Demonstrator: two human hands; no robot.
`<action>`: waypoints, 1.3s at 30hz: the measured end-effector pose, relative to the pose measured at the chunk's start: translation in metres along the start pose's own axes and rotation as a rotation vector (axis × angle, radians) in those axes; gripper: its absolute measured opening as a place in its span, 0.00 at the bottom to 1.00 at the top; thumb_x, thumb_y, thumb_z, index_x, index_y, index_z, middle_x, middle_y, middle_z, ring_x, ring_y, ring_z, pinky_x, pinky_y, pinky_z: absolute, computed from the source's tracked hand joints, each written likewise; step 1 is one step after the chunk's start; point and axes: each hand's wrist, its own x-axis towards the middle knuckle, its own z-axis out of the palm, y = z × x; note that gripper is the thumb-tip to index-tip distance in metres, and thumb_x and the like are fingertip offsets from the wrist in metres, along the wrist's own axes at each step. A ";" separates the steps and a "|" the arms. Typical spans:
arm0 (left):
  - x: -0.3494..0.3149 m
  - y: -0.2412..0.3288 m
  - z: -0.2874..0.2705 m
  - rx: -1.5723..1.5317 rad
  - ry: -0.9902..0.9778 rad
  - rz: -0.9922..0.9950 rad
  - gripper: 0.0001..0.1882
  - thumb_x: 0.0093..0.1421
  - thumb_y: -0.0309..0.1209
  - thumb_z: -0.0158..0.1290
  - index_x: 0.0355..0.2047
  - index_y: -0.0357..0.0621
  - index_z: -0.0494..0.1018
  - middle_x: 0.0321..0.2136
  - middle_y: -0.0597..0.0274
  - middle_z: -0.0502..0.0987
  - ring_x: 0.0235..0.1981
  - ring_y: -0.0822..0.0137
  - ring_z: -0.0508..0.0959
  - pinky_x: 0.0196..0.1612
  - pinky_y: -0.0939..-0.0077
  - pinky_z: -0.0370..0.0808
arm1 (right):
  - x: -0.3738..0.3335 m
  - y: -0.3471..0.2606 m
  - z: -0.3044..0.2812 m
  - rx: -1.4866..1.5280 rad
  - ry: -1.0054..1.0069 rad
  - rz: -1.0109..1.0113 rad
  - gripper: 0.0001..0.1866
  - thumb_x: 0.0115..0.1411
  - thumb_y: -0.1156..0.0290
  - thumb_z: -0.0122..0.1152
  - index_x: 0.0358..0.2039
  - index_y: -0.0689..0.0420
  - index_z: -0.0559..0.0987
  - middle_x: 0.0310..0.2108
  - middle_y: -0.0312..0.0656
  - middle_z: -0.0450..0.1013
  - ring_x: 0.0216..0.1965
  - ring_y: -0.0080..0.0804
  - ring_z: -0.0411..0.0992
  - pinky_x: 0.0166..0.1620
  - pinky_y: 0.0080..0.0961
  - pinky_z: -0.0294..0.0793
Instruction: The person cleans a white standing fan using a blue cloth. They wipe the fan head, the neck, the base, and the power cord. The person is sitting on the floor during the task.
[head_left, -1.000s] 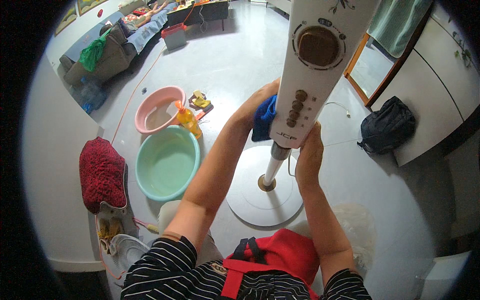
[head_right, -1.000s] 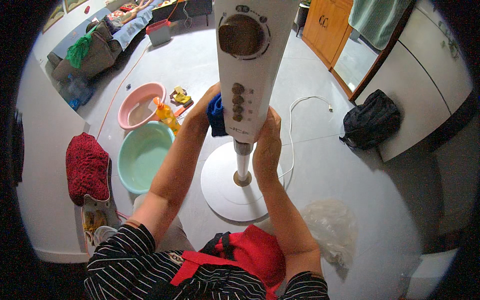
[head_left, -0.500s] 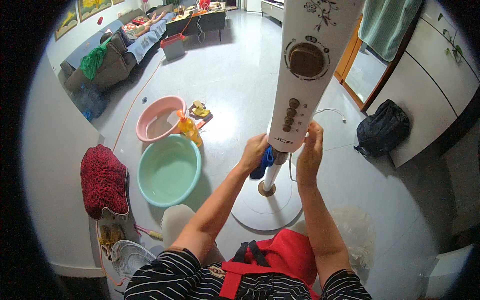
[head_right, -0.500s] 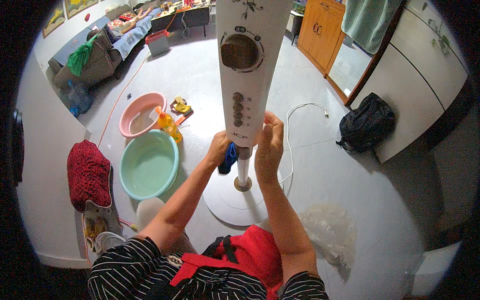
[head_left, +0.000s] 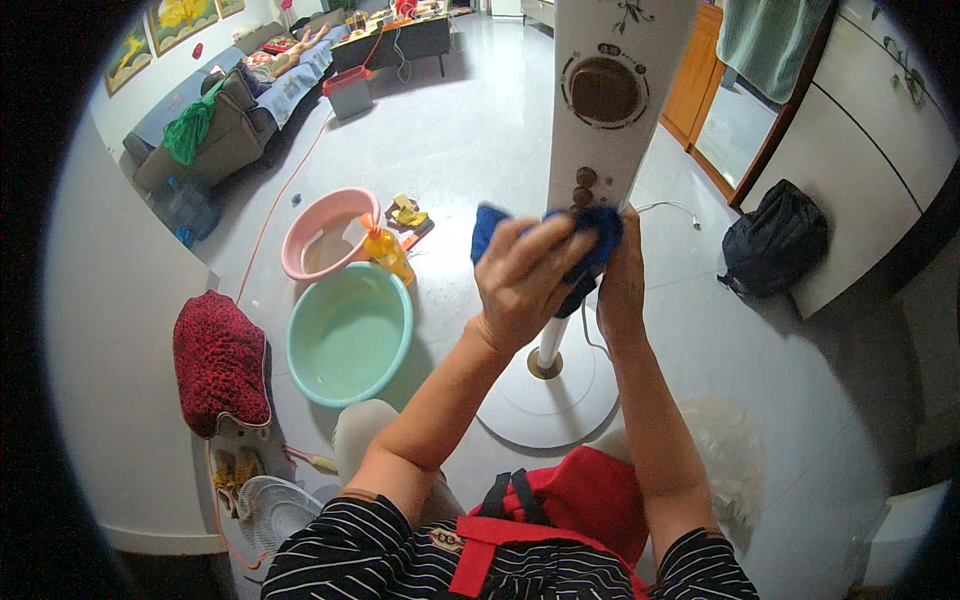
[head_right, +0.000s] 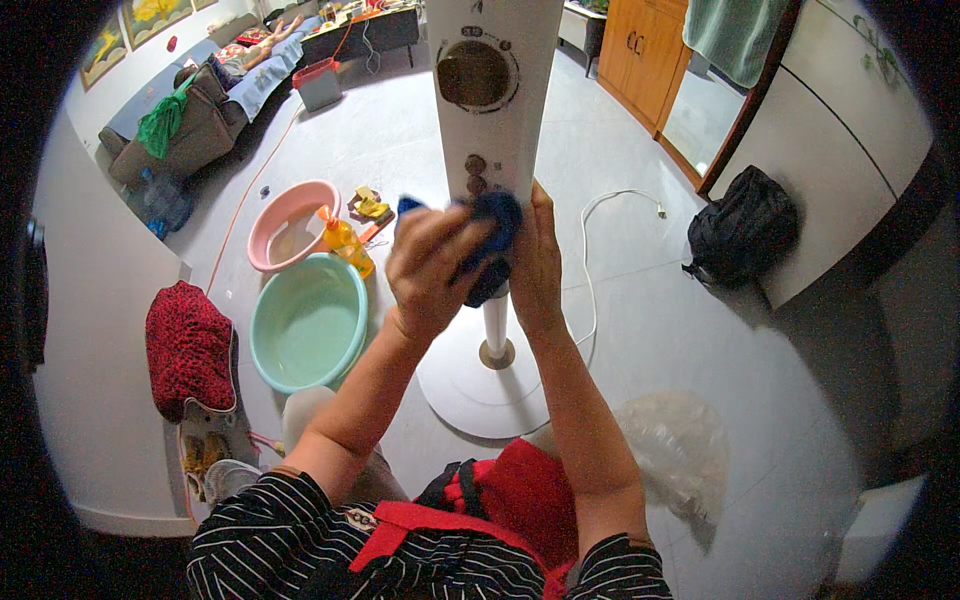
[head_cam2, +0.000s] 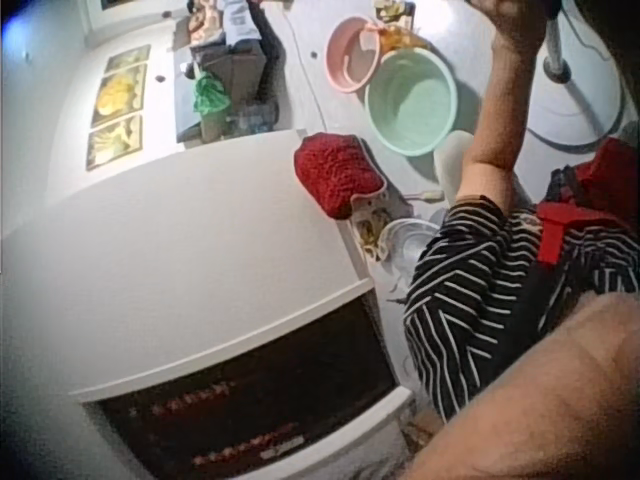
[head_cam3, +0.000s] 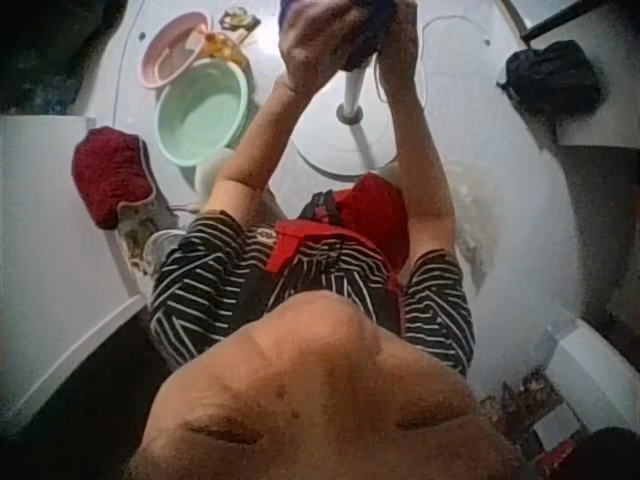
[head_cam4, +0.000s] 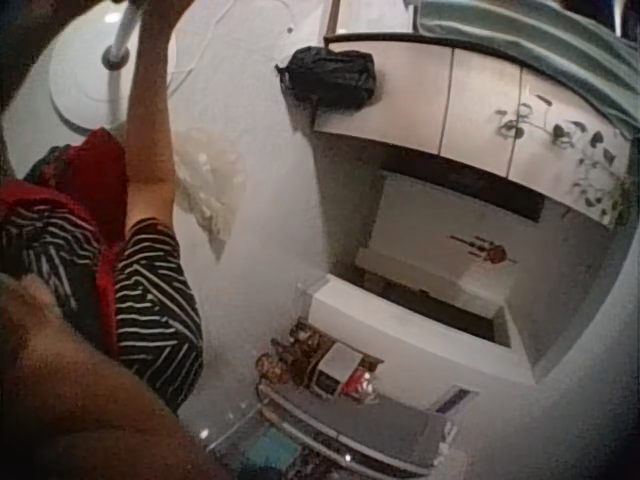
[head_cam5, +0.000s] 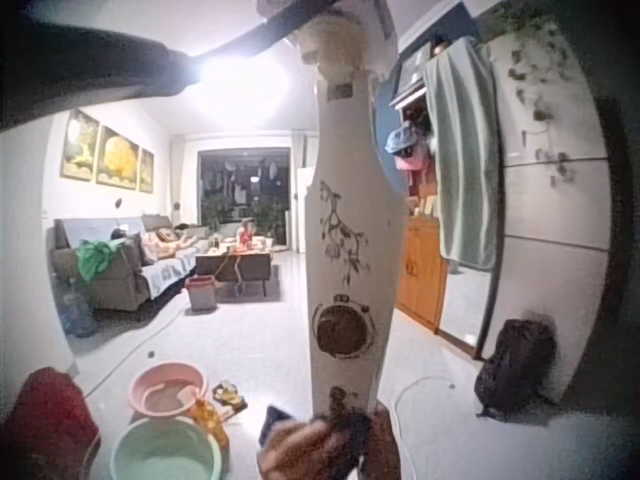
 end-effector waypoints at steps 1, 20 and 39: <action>-0.014 0.003 0.001 -0.020 -0.066 -0.020 0.18 0.40 0.23 0.62 0.35 0.43 0.77 0.37 0.57 0.74 0.36 0.61 0.74 0.39 0.71 0.73 | 0.001 -0.001 -0.001 0.023 0.002 -0.008 0.26 0.65 0.50 0.28 0.55 0.52 0.60 0.49 0.46 0.63 0.51 0.33 0.65 0.49 0.28 0.68; 0.003 0.017 -0.007 -0.123 0.033 -0.211 0.16 0.42 0.23 0.62 0.34 0.42 0.76 0.38 0.54 0.73 0.39 0.60 0.74 0.41 0.70 0.73 | 0.004 0.007 -0.007 0.033 -0.011 -0.066 0.30 0.63 0.44 0.32 0.55 0.54 0.58 0.45 0.42 0.62 0.48 0.29 0.64 0.49 0.26 0.66; 0.121 -0.009 -0.015 0.110 0.193 0.081 0.15 0.50 0.32 0.59 0.38 0.44 0.74 0.37 0.57 0.73 0.34 0.63 0.77 0.33 0.74 0.76 | -0.002 0.002 0.001 0.048 -0.010 -0.011 0.29 0.63 0.47 0.33 0.58 0.52 0.57 0.49 0.50 0.61 0.51 0.38 0.65 0.53 0.35 0.66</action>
